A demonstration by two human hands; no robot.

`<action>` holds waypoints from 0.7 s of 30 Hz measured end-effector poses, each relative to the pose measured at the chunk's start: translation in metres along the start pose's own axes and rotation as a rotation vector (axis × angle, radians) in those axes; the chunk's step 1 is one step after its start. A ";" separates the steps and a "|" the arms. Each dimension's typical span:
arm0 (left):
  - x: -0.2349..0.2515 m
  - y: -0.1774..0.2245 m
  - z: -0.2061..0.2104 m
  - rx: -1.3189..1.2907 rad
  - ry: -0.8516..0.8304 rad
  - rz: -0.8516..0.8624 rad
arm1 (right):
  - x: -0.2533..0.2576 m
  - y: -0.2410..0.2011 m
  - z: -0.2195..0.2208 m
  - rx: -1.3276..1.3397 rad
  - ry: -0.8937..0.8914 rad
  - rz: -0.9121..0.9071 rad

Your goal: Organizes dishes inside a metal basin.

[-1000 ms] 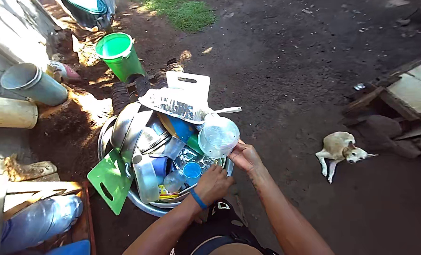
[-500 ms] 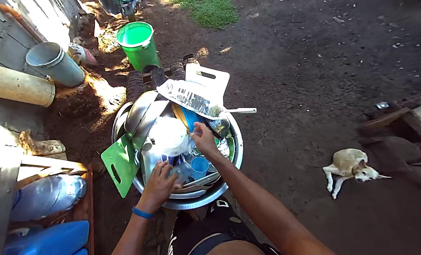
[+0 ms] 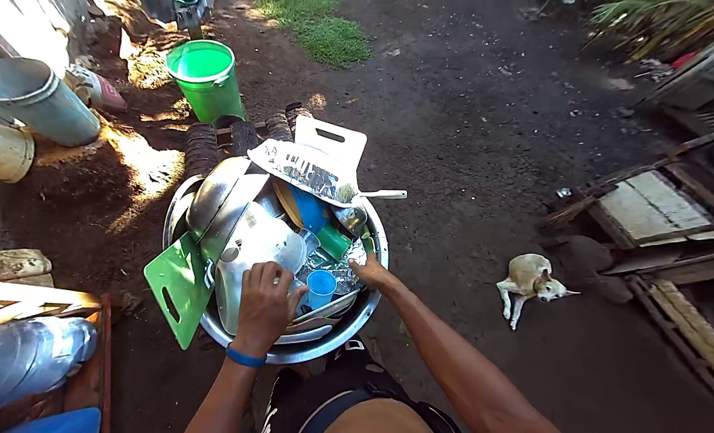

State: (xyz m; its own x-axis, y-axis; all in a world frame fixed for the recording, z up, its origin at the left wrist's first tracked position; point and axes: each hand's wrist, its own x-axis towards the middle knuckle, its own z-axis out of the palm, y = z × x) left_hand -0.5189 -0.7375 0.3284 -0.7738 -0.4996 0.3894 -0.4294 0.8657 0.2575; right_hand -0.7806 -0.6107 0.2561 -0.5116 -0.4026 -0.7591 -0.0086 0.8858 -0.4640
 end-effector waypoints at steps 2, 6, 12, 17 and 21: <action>0.010 0.007 0.005 0.001 -0.026 0.015 | -0.001 -0.003 0.001 0.175 -0.026 0.049; 0.025 0.010 0.021 0.048 -0.156 0.034 | 0.001 -0.001 -0.003 0.399 -0.062 0.106; 0.041 0.008 0.026 0.083 -0.294 0.041 | -0.005 0.004 -0.005 0.387 -0.091 -0.008; 0.041 0.004 0.027 0.082 -0.310 0.054 | -0.003 0.007 0.015 0.671 -0.025 0.084; 0.044 0.002 0.019 0.091 -0.370 0.051 | -0.005 0.002 0.025 0.676 0.107 0.109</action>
State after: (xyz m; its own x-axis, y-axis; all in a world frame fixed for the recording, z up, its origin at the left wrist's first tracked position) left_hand -0.5628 -0.7571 0.3289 -0.9038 -0.4251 0.0495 -0.4129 0.8966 0.1600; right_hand -0.7567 -0.6129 0.2480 -0.5616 -0.2633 -0.7844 0.5675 0.5672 -0.5968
